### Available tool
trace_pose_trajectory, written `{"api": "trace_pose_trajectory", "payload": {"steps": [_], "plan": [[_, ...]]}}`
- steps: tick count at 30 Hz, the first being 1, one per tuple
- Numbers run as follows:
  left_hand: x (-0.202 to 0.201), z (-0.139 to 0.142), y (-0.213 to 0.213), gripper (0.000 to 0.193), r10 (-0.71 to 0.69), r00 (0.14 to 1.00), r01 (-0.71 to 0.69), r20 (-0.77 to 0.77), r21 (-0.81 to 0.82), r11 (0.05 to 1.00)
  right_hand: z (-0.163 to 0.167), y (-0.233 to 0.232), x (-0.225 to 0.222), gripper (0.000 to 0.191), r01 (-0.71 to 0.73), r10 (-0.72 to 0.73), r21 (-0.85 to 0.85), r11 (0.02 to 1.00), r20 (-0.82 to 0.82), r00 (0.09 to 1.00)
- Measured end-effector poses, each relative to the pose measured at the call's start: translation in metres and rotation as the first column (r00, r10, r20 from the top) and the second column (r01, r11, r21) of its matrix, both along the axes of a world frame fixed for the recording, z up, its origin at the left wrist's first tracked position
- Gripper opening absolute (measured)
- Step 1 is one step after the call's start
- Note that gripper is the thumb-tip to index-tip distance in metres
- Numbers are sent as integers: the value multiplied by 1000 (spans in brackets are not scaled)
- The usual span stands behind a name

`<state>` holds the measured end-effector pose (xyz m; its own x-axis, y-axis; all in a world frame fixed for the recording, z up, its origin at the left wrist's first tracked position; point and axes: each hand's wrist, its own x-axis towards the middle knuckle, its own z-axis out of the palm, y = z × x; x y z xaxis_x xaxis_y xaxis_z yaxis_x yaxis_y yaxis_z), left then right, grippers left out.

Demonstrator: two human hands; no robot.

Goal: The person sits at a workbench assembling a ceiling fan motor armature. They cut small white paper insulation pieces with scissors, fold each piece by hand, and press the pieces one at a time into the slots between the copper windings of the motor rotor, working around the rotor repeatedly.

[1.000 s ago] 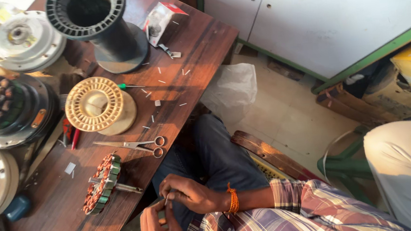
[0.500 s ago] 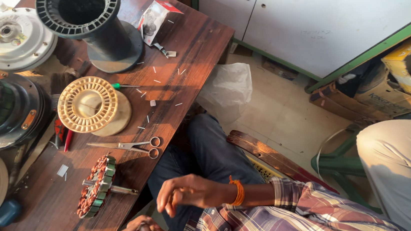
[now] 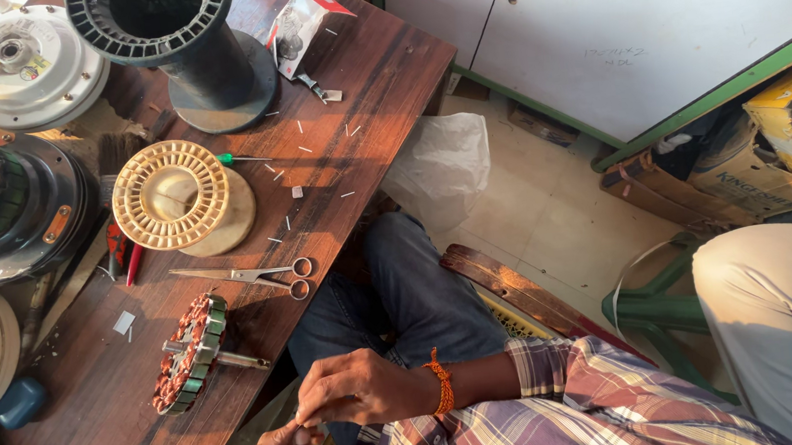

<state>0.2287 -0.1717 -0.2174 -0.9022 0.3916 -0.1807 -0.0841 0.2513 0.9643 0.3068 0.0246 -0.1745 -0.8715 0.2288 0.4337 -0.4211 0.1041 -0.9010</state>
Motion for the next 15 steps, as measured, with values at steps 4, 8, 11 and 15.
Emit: {"api": "trace_pose_trajectory", "payload": {"steps": [4,8,11,15], "plan": [[-8,-8,-8,10,-37,999,36,7,123,992,3,0,1,17,-81,82,-30,996,27,996],[-7,-9,-8,9,-21,999,19,30,64,998,6,4,2,20,-90,89,7,996,86,992],[5,-2,1,10,-12,998,15,-54,67,998,8,12,0,17,-101,98,110,989,31,995],[22,17,0,8,-42,997,61,-67,304,951,18,19,4,14,-170,166,209,963,39,985]]}}
